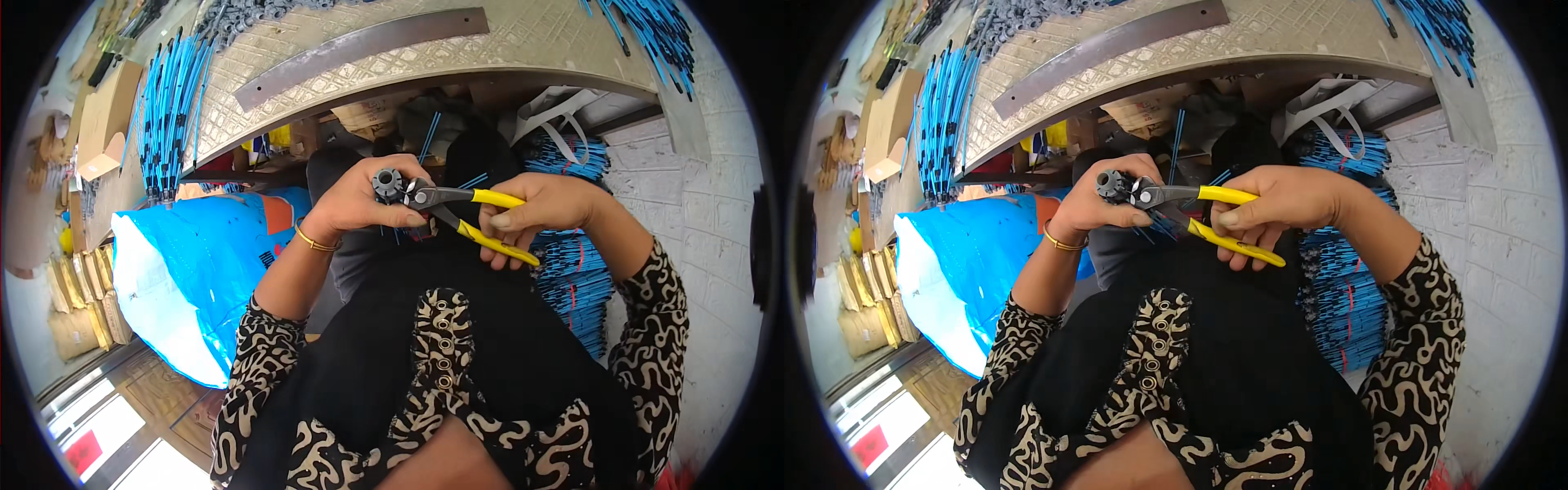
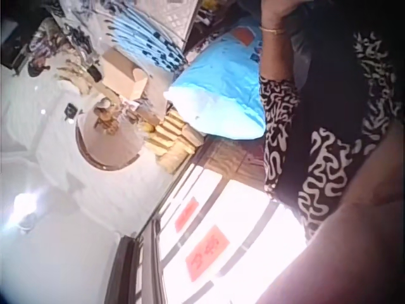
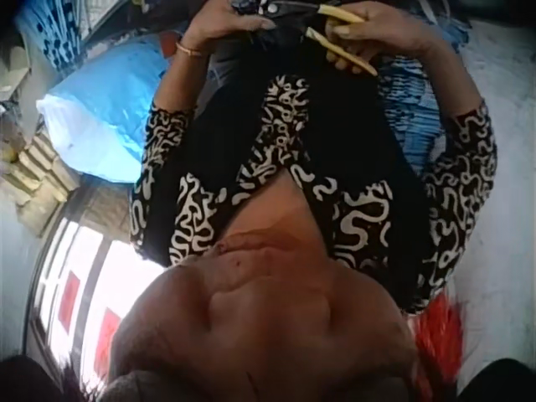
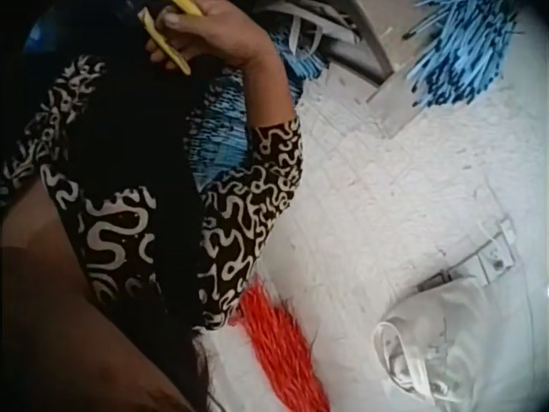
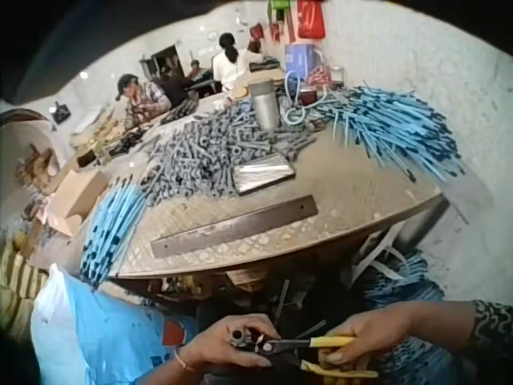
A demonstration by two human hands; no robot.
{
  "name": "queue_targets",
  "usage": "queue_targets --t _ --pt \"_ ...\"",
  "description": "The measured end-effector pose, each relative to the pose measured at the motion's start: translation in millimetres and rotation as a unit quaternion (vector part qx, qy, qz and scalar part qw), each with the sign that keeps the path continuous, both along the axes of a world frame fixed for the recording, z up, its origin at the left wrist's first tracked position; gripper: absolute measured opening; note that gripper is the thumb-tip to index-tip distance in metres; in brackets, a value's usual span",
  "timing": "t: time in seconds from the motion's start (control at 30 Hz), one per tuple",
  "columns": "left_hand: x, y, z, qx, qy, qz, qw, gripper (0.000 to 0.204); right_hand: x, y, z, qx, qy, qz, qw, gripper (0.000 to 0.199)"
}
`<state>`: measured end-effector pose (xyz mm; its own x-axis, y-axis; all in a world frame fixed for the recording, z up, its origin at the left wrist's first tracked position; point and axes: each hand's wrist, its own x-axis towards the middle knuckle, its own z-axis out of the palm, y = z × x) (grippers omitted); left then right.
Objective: The person assembles blue ribbed components onto a central frame, then uses pliers to trim wire or plastic ends from the assembled parts.
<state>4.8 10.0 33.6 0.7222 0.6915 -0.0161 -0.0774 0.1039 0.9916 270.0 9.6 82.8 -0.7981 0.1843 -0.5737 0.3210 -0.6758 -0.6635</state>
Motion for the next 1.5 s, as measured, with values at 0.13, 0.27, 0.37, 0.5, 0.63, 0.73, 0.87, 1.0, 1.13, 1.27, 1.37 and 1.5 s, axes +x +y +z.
queue_targets --t 0.13,0.27,0.37,0.5,0.63,0.73,0.87,1.0,1.13,1.27,1.37,1.5 --pt "6.2 -0.3 1.7 0.000 0.017 0.003 1.000 0.036 4.7 6.2 12.0 0.045 -0.051 0.024 0.997 0.026" --pt "8.2 -0.2 2.5 0.011 0.024 0.012 1.000 0.037 5.8 8.7 18.2 0.129 -0.067 0.078 0.986 0.033" --pt "7.6 -2.0 1.0 0.011 0.022 0.016 1.000 0.038 5.1 8.4 21.2 0.124 -0.078 0.089 0.985 0.034" --pt "2.5 -2.0 -3.1 0.012 0.002 0.026 1.000 0.032 0.1 7.7 13.3 0.087 -0.070 0.064 0.992 0.027" --pt "-2.0 3.3 -5.8 -0.037 -0.024 0.061 0.997 0.030 -10.1 3.9 -0.3 0.104 -0.050 0.034 0.993 0.027" --pt "-1.5 5.4 -3.4 -0.051 -0.026 0.080 0.995 0.026 -12.6 1.8 1.1 0.135 -0.056 0.027 0.989 0.028" --pt "0.3 21.1 37.9 0.000 0.086 0.087 0.993 0.028 -10.0 7.0 36.9 0.216 -0.112 0.025 0.970 0.028" --pt "6.7 -8.1 64.2 -0.039 0.058 0.083 0.994 0.024 -6.7 -16.4 85.4 0.166 -0.168 0.028 0.971 0.026" --pt "16.6 -32.5 110.3 -0.033 0.072 0.087 0.993 0.022 1.8 -43.2 112.0 0.215 -0.161 0.025 0.963 0.026" --pt "4.8 -45.0 119.4 -0.074 0.078 0.078 0.991 0.020 -11.4 -52.8 121.9 0.239 -0.172 0.048 0.954 0.030" --pt "5.2 -49.9 121.9 -0.078 0.067 0.081 0.991 0.019 -14.4 -49.2 127.3 0.323 -0.181 0.072 0.926 0.033" --pt "20.9 -46.0 125.4 -0.058 0.070 0.145 0.985 0.022 -11.4 -41.3 139.5 0.492 -0.204 0.120 0.838 0.034"
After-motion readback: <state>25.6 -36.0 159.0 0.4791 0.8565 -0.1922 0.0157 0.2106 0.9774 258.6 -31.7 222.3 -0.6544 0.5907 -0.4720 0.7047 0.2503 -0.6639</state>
